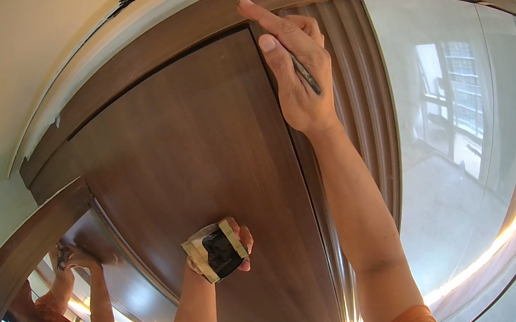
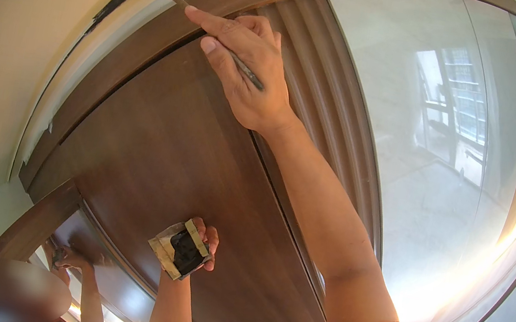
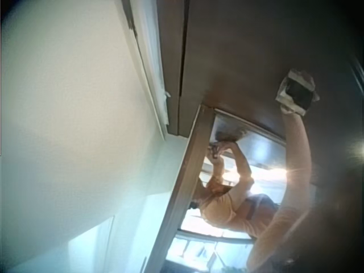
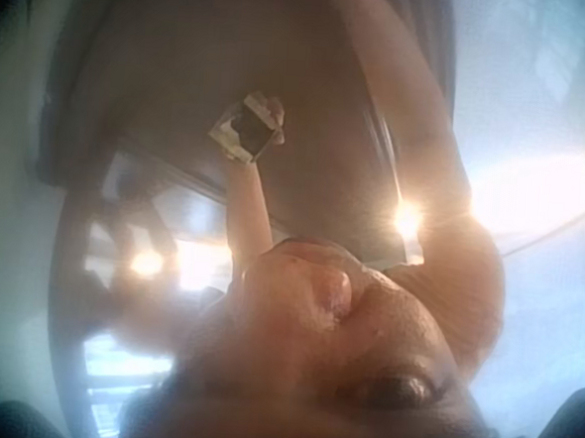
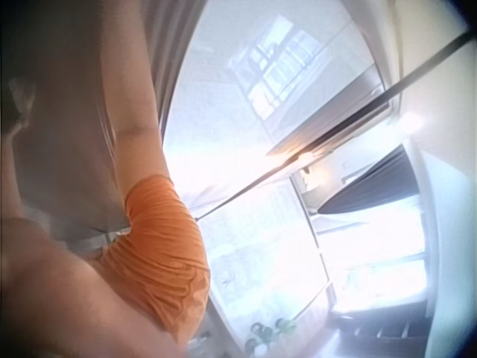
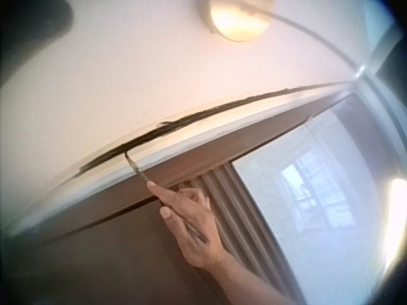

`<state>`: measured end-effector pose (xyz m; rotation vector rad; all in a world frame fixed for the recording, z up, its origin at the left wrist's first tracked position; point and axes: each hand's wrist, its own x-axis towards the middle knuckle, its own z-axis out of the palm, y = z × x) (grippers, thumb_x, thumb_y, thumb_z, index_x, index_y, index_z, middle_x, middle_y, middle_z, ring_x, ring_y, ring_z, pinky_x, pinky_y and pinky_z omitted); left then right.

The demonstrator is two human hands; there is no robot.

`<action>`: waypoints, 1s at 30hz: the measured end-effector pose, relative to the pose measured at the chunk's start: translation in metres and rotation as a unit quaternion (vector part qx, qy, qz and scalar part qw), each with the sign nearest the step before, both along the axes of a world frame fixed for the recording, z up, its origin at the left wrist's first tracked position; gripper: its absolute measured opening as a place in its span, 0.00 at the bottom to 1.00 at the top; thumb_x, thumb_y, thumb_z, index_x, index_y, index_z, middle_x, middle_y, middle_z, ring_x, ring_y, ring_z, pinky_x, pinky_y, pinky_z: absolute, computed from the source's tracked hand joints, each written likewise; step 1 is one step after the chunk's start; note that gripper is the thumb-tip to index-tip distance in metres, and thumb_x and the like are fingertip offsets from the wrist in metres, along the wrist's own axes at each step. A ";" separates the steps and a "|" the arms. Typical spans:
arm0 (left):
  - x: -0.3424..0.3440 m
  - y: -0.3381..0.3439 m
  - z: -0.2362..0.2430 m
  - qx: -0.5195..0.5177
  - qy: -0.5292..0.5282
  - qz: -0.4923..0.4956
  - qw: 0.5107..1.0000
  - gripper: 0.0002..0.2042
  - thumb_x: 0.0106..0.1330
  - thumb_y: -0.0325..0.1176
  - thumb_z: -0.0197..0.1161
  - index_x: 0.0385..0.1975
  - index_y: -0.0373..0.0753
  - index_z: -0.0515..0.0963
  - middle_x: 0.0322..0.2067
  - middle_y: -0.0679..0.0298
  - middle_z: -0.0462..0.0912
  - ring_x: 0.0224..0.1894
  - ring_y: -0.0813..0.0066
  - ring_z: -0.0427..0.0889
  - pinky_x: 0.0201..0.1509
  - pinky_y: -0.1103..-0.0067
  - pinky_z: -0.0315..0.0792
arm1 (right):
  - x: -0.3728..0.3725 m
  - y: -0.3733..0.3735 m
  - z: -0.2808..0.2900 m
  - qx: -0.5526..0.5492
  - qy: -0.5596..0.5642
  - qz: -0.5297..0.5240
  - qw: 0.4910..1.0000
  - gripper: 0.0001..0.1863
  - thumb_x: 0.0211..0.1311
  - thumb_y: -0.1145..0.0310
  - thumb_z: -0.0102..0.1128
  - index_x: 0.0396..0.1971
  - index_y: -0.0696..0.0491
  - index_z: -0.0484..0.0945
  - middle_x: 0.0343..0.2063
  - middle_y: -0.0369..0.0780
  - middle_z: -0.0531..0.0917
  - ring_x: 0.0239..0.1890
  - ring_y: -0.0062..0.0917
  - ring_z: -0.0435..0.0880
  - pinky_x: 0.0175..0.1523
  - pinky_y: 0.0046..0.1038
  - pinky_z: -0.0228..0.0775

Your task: The person uses a small brush to apply dark paint to the upper edge of a wooden ceiling panel, repeatedly dipping the brush into a small container and painting along the trim. The person then walks to a nearby shelf and refills the container from a larger paint can.

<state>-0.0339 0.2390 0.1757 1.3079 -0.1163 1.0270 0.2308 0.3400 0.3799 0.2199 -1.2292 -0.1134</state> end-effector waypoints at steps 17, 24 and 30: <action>0.004 0.004 0.007 0.115 0.038 0.040 0.992 0.40 0.53 0.42 0.83 0.60 0.24 0.70 0.52 0.51 0.76 0.59 0.52 0.75 0.48 0.62 0.90 | 0.000 -0.072 -0.188 -0.188 0.138 0.511 0.828 0.06 0.66 0.74 0.66 0.40 0.55 0.79 0.40 0.40 0.84 0.46 0.29 0.84 0.53 0.33 0.74; -0.005 0.006 0.005 0.077 0.061 0.061 0.993 0.43 0.52 0.45 0.83 0.64 0.30 0.69 0.54 0.47 0.78 0.50 0.55 0.86 0.52 0.67 0.86 | 0.012 -0.146 -0.308 -0.359 0.120 0.581 0.721 0.05 0.70 0.74 0.61 0.40 0.51 0.74 0.32 0.38 0.84 0.36 0.24 0.84 0.45 0.30 0.72; -0.022 -0.038 -0.045 0.015 -0.035 0.186 0.982 0.39 0.56 0.49 0.79 0.65 0.38 0.71 0.56 0.48 0.79 0.52 0.52 0.85 0.56 0.63 0.82 | 0.026 -0.174 -0.312 -0.417 0.111 0.490 0.757 0.05 0.73 0.72 0.56 0.42 0.53 0.69 0.33 0.41 0.84 0.34 0.27 0.85 0.43 0.31 0.77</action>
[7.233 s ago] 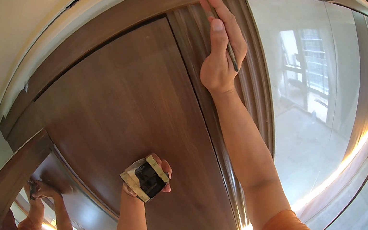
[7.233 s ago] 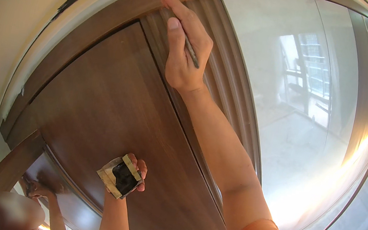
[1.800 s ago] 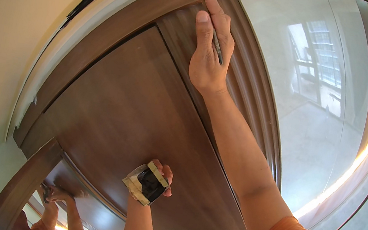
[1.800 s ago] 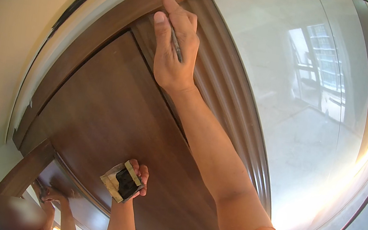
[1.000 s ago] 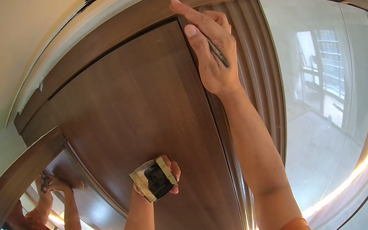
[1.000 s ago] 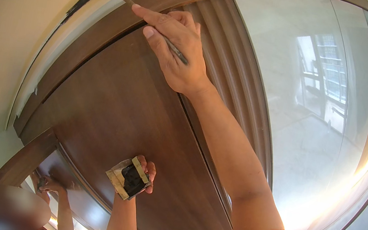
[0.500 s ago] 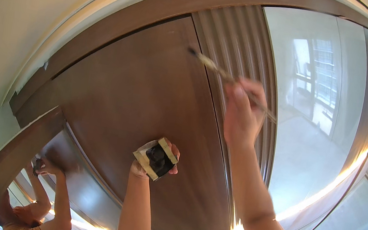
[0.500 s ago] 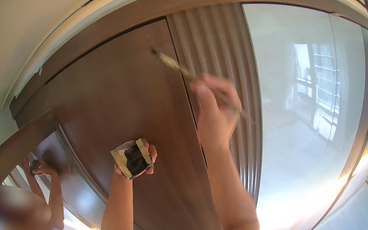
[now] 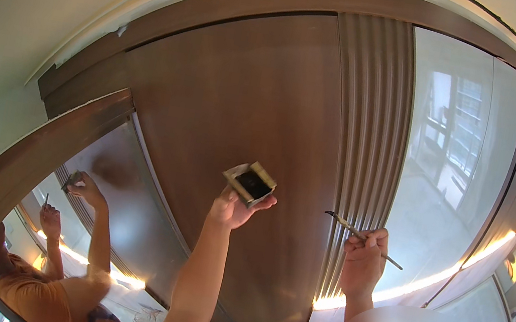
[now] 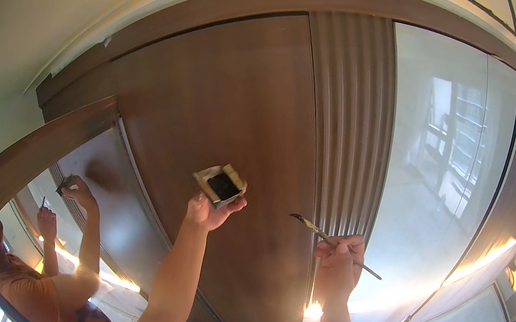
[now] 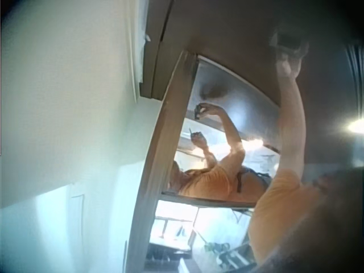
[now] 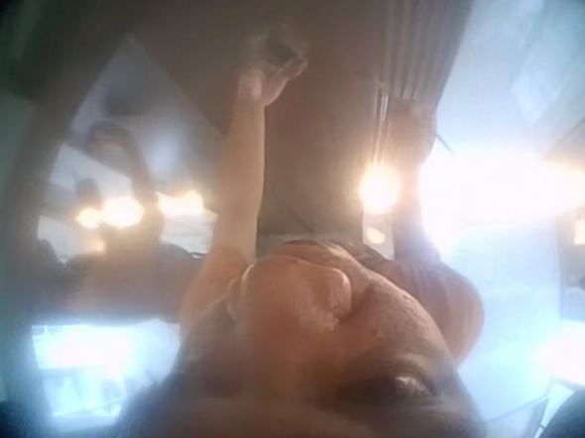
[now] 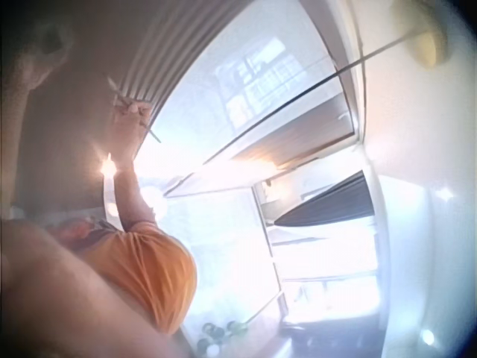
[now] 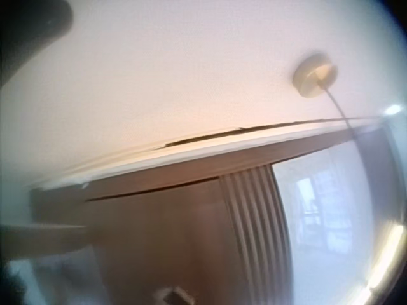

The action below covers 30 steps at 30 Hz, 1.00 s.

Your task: The person uses a small brush to apply dark paint to the upper edge of a wooden ceiling panel, repeatedly dipping the brush into a small container and painting along the trim. The person then walks to a nearby shelf and refills the container from a larger paint can.

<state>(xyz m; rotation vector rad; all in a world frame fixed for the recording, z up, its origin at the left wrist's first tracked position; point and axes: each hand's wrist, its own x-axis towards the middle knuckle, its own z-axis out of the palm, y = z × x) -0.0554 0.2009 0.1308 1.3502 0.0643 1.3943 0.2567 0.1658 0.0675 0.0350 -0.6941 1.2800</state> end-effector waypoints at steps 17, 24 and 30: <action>-0.033 -0.206 -0.093 -0.064 -0.118 0.249 0.959 0.36 0.59 0.38 0.78 0.67 0.38 0.68 0.57 0.52 0.80 0.51 0.56 0.86 0.53 0.66 0.85 | -0.039 -0.068 -0.002 0.009 -0.247 -0.052 0.968 0.12 0.65 0.81 0.65 0.48 0.59 0.80 0.37 0.39 0.84 0.36 0.21 0.83 0.42 0.24 0.78; -0.030 -0.225 -0.076 -0.061 -0.150 0.238 0.958 0.42 0.61 0.40 0.77 0.72 0.35 0.61 0.72 0.52 0.64 0.52 0.57 0.85 0.51 0.67 0.87 | -0.072 -0.085 0.010 0.025 -0.244 -0.016 0.969 0.11 0.66 0.80 0.64 0.47 0.61 0.80 0.39 0.43 0.87 0.37 0.22 0.84 0.43 0.25 0.78; -0.010 -0.233 -0.089 -0.065 -0.148 0.175 0.971 0.42 0.62 0.43 0.76 0.72 0.37 0.61 0.72 0.54 0.63 0.55 0.52 0.84 0.56 0.61 0.85 | -0.084 -0.089 0.015 0.071 -0.203 -0.026 0.976 0.16 0.75 0.65 0.56 0.50 0.63 0.80 0.46 0.49 0.86 0.43 0.28 0.85 0.52 0.31 0.75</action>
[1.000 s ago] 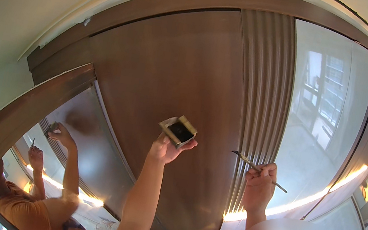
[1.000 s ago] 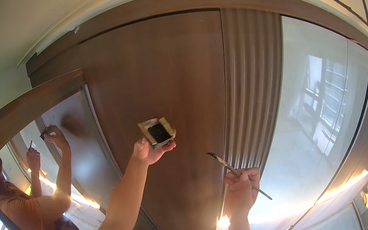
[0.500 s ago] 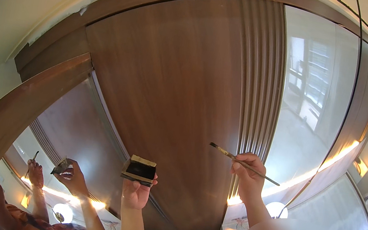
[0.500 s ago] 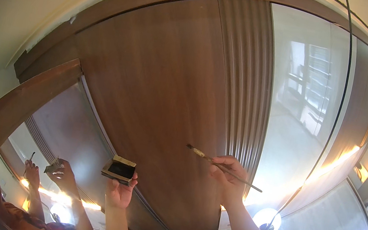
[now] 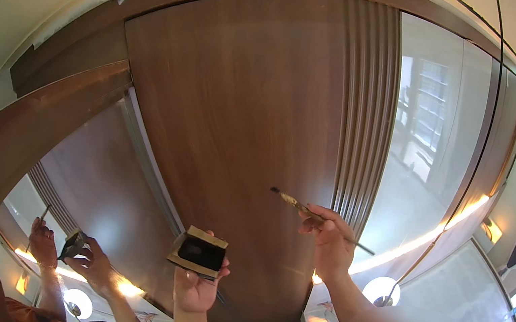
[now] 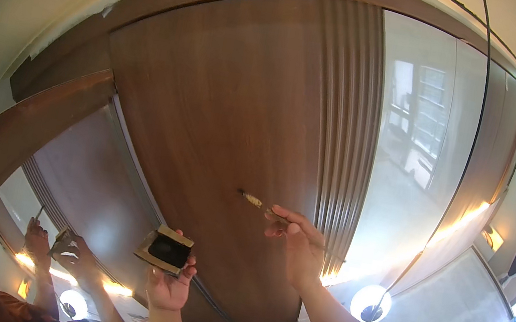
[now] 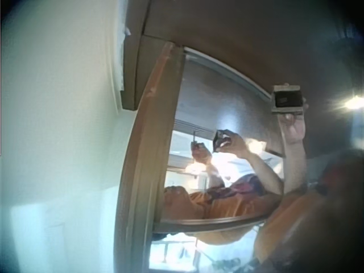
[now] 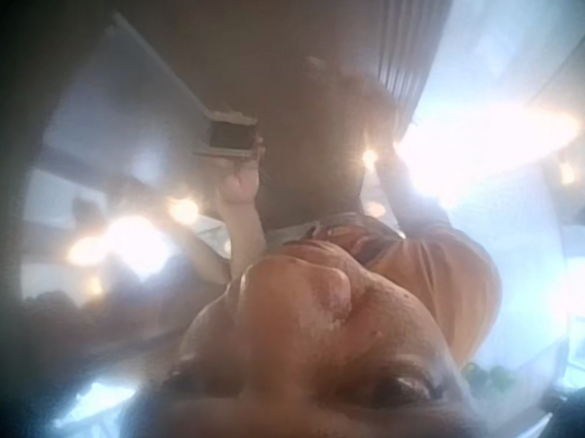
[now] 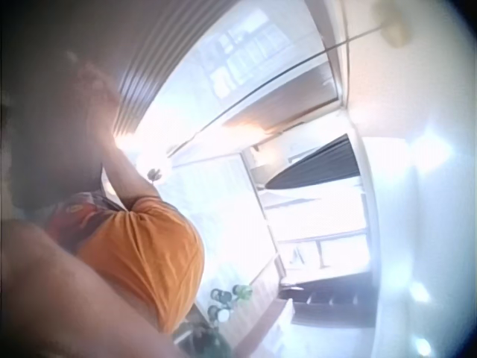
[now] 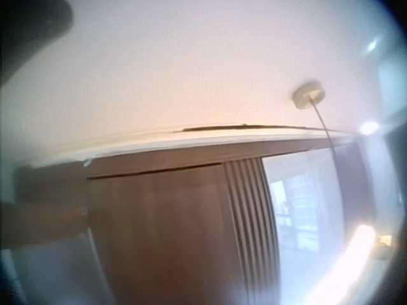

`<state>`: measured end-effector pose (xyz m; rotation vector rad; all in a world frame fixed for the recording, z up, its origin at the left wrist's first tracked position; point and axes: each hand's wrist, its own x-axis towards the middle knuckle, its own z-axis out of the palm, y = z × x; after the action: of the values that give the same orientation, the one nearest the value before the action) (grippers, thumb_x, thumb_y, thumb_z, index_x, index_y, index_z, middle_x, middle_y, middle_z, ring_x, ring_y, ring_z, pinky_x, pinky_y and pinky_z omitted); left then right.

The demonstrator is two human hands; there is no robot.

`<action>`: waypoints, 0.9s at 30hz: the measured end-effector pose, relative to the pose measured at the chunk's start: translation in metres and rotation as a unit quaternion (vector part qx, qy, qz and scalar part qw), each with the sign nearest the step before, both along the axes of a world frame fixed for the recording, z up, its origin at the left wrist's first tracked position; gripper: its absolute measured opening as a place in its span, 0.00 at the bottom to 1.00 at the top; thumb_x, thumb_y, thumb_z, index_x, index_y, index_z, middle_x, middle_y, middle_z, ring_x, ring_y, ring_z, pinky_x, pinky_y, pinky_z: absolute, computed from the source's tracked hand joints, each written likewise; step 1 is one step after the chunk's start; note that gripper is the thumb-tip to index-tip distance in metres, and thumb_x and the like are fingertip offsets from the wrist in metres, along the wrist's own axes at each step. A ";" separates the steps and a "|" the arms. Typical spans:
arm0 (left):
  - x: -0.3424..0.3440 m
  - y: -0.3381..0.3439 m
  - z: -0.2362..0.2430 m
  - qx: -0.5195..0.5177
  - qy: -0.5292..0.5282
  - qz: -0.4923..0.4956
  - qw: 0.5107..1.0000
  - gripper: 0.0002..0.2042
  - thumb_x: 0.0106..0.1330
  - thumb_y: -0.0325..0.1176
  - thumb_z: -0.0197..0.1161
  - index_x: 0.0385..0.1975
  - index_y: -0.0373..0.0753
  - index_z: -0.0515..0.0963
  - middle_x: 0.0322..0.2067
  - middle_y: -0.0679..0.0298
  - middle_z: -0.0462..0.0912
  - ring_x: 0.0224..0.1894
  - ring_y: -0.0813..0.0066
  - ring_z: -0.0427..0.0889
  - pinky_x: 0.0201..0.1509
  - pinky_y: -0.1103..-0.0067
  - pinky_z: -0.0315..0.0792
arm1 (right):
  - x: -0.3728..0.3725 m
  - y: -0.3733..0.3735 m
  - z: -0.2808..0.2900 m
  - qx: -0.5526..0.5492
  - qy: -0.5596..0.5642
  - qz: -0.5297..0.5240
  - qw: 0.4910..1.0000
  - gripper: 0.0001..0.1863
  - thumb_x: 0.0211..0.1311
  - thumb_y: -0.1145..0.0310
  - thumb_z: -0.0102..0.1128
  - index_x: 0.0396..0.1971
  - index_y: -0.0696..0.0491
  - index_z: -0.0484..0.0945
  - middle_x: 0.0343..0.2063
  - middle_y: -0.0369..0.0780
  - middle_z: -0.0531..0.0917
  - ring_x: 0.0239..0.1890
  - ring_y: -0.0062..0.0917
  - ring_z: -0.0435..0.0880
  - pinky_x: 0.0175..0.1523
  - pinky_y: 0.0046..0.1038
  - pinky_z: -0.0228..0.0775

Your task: The person uses a small brush to apply dark paint to the upper edge of a wooden ceiling panel, repeatedly dipping the brush into a small container and painting along the trim. The person then walks to a nearby shelf and refills the container from a larger paint can.

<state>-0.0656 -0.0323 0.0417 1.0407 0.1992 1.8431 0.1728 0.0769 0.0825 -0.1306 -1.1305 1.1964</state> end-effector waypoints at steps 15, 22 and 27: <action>0.070 -0.003 -0.010 0.098 -0.056 0.064 0.992 0.45 0.60 0.48 0.74 0.75 0.43 0.59 0.73 0.63 0.64 0.66 0.56 0.72 0.75 0.56 0.59 | -0.084 -0.032 -0.043 0.059 -0.054 0.057 0.995 0.10 0.65 0.82 0.65 0.43 0.56 0.78 0.42 0.41 0.83 0.43 0.21 0.82 0.48 0.25 0.77; 0.070 0.000 0.000 0.066 -0.050 0.018 0.996 0.42 0.61 0.46 0.75 0.74 0.44 0.62 0.74 0.59 0.63 0.66 0.54 0.73 0.73 0.56 0.64 | -0.047 -0.023 -0.051 0.255 -0.231 -0.191 0.919 0.10 0.49 0.78 0.76 0.33 0.51 0.88 0.47 0.45 0.87 0.44 0.34 0.86 0.50 0.32 0.80; 0.078 0.007 -0.003 0.047 -0.072 -0.080 0.993 0.42 0.60 0.36 0.77 0.74 0.44 0.62 0.74 0.54 0.60 0.74 0.60 0.64 0.77 0.61 0.62 | -0.025 -0.033 -0.076 0.308 -0.243 -0.238 0.889 0.14 0.48 0.78 0.74 0.38 0.50 0.89 0.48 0.46 0.86 0.46 0.36 0.87 0.46 0.34 0.82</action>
<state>0.0120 -0.0257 0.0384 0.9544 -0.0557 1.7856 0.1482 0.0443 0.0063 -0.2099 -1.7484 0.3271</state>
